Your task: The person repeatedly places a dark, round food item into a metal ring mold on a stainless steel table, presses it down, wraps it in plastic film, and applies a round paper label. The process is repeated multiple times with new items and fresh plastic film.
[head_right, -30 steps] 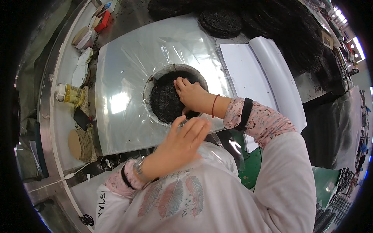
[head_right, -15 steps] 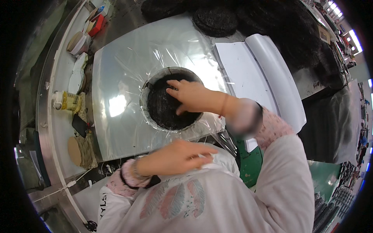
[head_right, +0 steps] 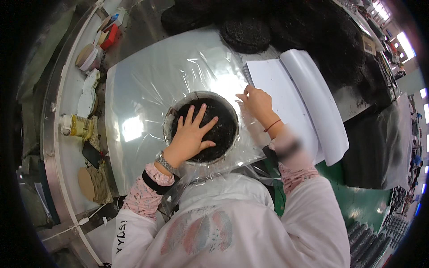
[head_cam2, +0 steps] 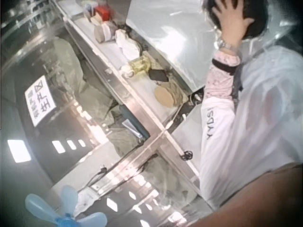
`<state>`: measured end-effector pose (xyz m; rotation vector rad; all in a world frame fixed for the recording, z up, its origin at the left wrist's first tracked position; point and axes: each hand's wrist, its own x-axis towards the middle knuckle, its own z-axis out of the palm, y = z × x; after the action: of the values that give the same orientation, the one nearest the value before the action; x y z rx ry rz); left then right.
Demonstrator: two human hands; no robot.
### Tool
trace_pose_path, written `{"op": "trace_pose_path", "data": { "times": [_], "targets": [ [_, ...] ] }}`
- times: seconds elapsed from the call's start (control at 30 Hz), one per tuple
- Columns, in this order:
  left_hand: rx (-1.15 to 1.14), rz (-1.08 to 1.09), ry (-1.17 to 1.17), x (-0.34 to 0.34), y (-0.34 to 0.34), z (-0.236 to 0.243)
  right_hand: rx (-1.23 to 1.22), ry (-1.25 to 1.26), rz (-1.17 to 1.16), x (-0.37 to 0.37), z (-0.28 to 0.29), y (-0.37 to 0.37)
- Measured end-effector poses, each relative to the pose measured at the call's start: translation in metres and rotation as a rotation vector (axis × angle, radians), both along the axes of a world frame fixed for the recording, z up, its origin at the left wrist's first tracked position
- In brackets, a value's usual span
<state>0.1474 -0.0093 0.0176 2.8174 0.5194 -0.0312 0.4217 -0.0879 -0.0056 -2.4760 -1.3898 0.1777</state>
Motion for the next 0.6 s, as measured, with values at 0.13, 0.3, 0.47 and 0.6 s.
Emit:
{"op": "trace_pose_path", "data": {
  "times": [0.13, 0.3, 0.47, 0.6],
  "targets": [
    [-0.167, 0.07, -0.343, -0.003, 0.012, 0.032, 0.604, -0.4, 0.188, -0.009, 0.073, 0.03],
    [-0.402, 0.415, -0.546, -0.01, 0.052, 0.075, 0.085, 0.976, 0.362, -0.028, 0.047, 0.075],
    [-0.215, 0.269, -0.456, -0.02, -0.006, 0.064, -0.059, 0.972, 0.303, 0.04, 0.02, 0.112],
    [-0.082, -0.097, -0.328, -0.019, -0.038, 0.037, 0.316, -0.372, 0.261, 0.146, 0.015, 0.175]
  ]
}}
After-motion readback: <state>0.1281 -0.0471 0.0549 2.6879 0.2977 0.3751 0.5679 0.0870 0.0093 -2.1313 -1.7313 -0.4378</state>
